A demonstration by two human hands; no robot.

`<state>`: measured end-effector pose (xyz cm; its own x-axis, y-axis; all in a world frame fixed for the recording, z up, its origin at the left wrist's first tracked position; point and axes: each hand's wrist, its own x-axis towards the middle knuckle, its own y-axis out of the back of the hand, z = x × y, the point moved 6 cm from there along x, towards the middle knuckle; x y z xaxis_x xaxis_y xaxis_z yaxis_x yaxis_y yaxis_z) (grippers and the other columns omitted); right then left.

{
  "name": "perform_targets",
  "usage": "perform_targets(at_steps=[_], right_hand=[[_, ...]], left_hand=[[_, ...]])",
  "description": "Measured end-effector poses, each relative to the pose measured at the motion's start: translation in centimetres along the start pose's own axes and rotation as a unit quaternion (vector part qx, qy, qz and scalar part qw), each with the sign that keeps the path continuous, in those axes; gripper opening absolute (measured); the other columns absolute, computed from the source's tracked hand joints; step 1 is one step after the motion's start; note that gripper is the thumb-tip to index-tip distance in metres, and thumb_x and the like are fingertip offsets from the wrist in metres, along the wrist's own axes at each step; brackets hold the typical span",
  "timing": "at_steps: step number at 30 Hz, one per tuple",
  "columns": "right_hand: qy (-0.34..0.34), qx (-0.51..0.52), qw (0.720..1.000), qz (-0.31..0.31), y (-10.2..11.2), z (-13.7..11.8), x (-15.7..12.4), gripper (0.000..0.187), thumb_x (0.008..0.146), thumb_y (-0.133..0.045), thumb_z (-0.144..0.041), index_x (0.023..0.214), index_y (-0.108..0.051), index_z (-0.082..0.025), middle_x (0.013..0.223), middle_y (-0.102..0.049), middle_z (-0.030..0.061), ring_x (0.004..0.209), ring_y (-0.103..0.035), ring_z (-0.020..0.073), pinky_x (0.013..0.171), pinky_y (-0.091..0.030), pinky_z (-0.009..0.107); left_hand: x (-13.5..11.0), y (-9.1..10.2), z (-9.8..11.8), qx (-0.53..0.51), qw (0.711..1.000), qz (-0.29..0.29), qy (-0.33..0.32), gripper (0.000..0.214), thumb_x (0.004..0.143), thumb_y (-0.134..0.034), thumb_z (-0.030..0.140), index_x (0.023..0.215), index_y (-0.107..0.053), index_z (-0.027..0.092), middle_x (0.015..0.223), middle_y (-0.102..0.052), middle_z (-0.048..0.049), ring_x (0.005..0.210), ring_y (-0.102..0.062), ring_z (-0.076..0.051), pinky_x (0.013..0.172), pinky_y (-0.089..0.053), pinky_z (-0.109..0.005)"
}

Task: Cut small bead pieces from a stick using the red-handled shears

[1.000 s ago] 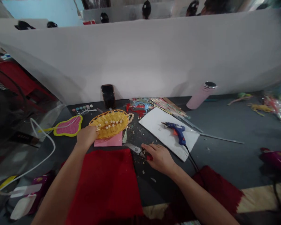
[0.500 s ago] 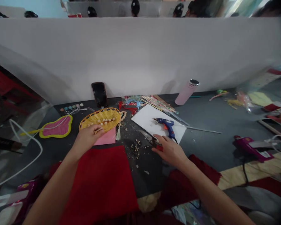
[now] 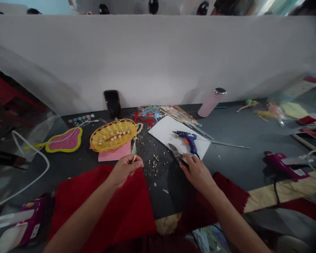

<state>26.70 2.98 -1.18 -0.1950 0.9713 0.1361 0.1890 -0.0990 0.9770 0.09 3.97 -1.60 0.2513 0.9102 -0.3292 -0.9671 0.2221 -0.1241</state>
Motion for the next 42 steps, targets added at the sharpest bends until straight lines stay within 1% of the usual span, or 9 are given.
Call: perform_targets(at_steps=[3, 7, 9, 12, 17, 20, 24, 35, 42], right_hand=[[0.023, -0.008, 0.999, 0.032, 2.1, -1.9, 0.5, 0.033, 0.084, -0.050, -0.026, 0.116, -0.050, -0.019, 0.103, -0.058, 0.0141, 0.095, -0.052, 0.0297, 0.080, -0.044, 0.046], [0.155, 0.139, 0.975, 0.074, 5.1, -7.4, 1.4, 0.029, 0.087, -0.045, -0.026, 0.115, -0.052, -0.023, 0.101, -0.060, 0.0102, 0.093, -0.055, 0.0244, 0.079, -0.047, 0.041], [0.198, 0.226, 0.950, 0.079, 5.4, -9.7, 1.9, 0.027, 0.088, -0.044, -0.024, 0.114, -0.052, -0.021, 0.098, -0.061, 0.0090, 0.091, -0.057, 0.0212, 0.079, -0.049, 0.037], [0.227, 0.340, 0.911, 0.053, 3.8, -11.6, 2.5, 0.021, 0.088, -0.046, -0.019, 0.106, -0.056, -0.021, 0.094, -0.063, 0.0069, 0.088, -0.058, 0.0174, 0.078, -0.049, 0.032], [0.167, 0.443, 0.881, 0.022, 0.6, -11.1, 2.9, 0.013, 0.088, -0.047, -0.019, 0.091, -0.059, -0.021, 0.084, -0.062, 0.0044, 0.079, -0.058, 0.0147, 0.071, -0.048, 0.028], [0.126, 0.470, 0.873, 0.007, -0.2, -10.4, 3.0, 0.011, 0.088, -0.046, -0.020, 0.087, -0.058, -0.020, 0.081, -0.061, 0.0037, 0.077, -0.057, 0.0145, 0.070, -0.046, 0.027], [0.084, 0.481, 0.873, -0.011, -0.6, -9.7, 3.3, 0.012, 0.089, -0.044, -0.022, 0.088, -0.056, -0.019, 0.082, -0.059, 0.0035, 0.076, -0.056, 0.0144, 0.071, -0.045, 0.026], [0.092, 0.493, 0.864, -0.047, -1.6, -9.7, 3.4, 0.011, 0.089, -0.044, -0.022, 0.090, -0.055, -0.020, 0.081, -0.058, 0.0035, 0.077, -0.055, 0.0149, 0.070, -0.045, 0.028], [0.098, 0.499, 0.860, -0.049, -1.5, -9.8, 3.3, 0.010, 0.089, -0.046, -0.020, 0.092, -0.056, -0.021, 0.083, -0.059, 0.0027, 0.078, -0.056, 0.0138, 0.071, -0.045, 0.027]], left_hand=[[0.2, -0.8, -0.5, -0.078, 0.997, -0.013, 0.011, 0.020, 0.073, -0.065, 0.031, 0.080, -0.056, 0.014, 0.066, -0.056, 0.0017, 0.040, -0.025, -0.001, 0.040, -0.017, -0.016], [0.4, -2.1, -1.0, -0.148, 0.987, -0.028, 0.046, 0.022, 0.071, -0.067, 0.031, 0.078, -0.054, 0.015, 0.064, -0.055, 0.0032, 0.038, -0.024, 0.000, 0.038, -0.014, -0.016], [0.3, -2.9, -1.3, -0.176, 0.981, -0.033, 0.071, 0.025, 0.069, -0.069, 0.032, 0.076, -0.053, 0.014, 0.061, -0.053, 0.0040, 0.038, -0.028, 0.000, 0.037, -0.016, -0.016], [0.2, -3.7, -1.7, -0.217, 0.972, -0.043, 0.085, 0.026, 0.067, -0.072, 0.031, 0.071, -0.053, 0.014, 0.055, -0.049, 0.0055, 0.040, -0.034, -0.002, 0.039, -0.021, -0.016], [0.1, -3.7, -2.2, -0.207, 0.973, -0.034, 0.100, 0.027, 0.066, -0.072, 0.034, 0.071, -0.053, 0.014, 0.053, -0.045, 0.0068, 0.040, -0.032, -0.002, 0.039, -0.021, -0.016], [0.2, -3.6, -2.2, -0.170, 0.980, -0.025, 0.102, 0.028, 0.069, -0.069, 0.036, 0.078, -0.055, 0.014, 0.059, -0.051, 0.0050, 0.040, -0.031, -0.001, 0.040, -0.022, -0.015], [0.2, -4.0, -2.0, -0.178, 0.977, -0.057, 0.099, 0.025, 0.083, -0.052, 0.040, 0.090, -0.050, 0.016, 0.067, -0.060, -0.0005, 0.042, -0.033, -0.002, 0.044, -0.025, -0.016], [0.6, -3.8, -3.7, -0.099, 0.988, -0.084, 0.087, 0.022, 0.082, -0.054, 0.037, 0.078, -0.048, 0.016, 0.067, -0.060, 0.0002, 0.044, -0.033, -0.003, 0.045, -0.026, -0.018], [0.2, -4.2, -3.4, -0.086, 0.989, -0.087, 0.089, 0.024, 0.082, -0.051, 0.040, 0.078, -0.047, 0.017, 0.065, -0.060, 0.0018, 0.042, -0.029, -0.004, 0.044, -0.024, -0.019]])
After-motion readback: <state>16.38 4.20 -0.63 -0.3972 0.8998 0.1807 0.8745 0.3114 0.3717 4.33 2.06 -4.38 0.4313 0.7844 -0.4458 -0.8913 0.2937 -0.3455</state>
